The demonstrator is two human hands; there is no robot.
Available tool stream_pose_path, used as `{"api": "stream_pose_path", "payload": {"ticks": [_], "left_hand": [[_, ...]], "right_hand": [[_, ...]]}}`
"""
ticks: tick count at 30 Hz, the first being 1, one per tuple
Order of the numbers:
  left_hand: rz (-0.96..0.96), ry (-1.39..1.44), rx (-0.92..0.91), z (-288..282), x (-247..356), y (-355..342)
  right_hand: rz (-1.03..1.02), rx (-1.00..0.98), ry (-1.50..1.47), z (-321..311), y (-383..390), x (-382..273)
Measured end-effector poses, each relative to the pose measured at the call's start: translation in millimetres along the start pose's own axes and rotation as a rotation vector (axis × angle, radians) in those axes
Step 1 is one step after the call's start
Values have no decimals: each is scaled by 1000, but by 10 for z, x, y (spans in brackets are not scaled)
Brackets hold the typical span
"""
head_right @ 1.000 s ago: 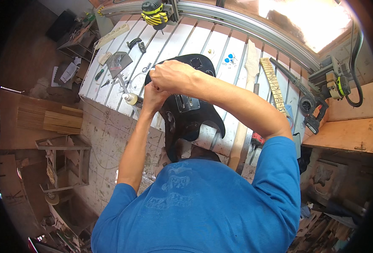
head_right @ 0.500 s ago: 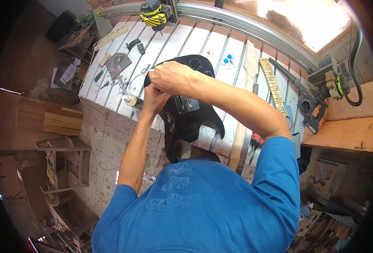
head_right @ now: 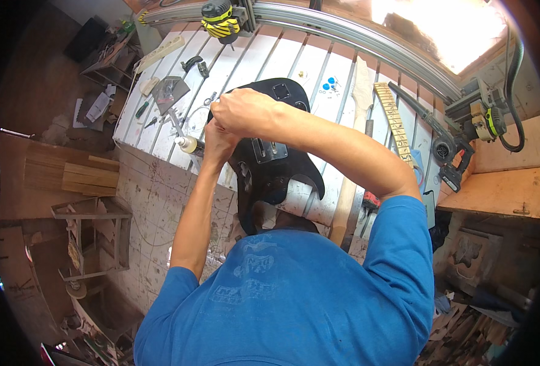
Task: The person solders wires and installs electronic components into the body of an electric guitar using a soldering iron and wire cutters. They then turn the guitar over and use a screwdriver to attach a metal plate to the back of the instrument.
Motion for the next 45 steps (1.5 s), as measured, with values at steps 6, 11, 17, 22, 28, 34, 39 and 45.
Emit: {"api": "stream_pose_path", "payload": {"ticks": [6,11,17,22,28,34,39,45], "left_hand": [[10,47,-149,-43,-233,34],[50,-32,-46,-10,-126,-4],[18,87,-95,-18,-278,-16],[29,-23,-104,-21,-202,-16],[-5,-261,-67,59,96,-37],[-68,-541,-181,7,-610,46],[-69,-601,-260,100,-648,116],[177,-511,-240,175,-624,138]], "right_hand": [[-295,103,26,-95,120,-33],[98,13,-118,-118,71,-7],[-244,148,54,-18,79,11],[-104,86,-67,-163,162,-53],[-78,58,66,-89,105,5],[-161,95,-15,-135,211,-49],[-18,60,-102,-171,166,1],[-194,156,-48,-158,200,44]]}}
Point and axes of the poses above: each hand's wrist, its own y-axis away from the middle knuckle, its own z-axis out of the palm, x = y × z, the point moved 6 cm from there along -y, towards the middle knuckle, and after that the axes turned 5 degrees about -x, right-handed, at the moved point
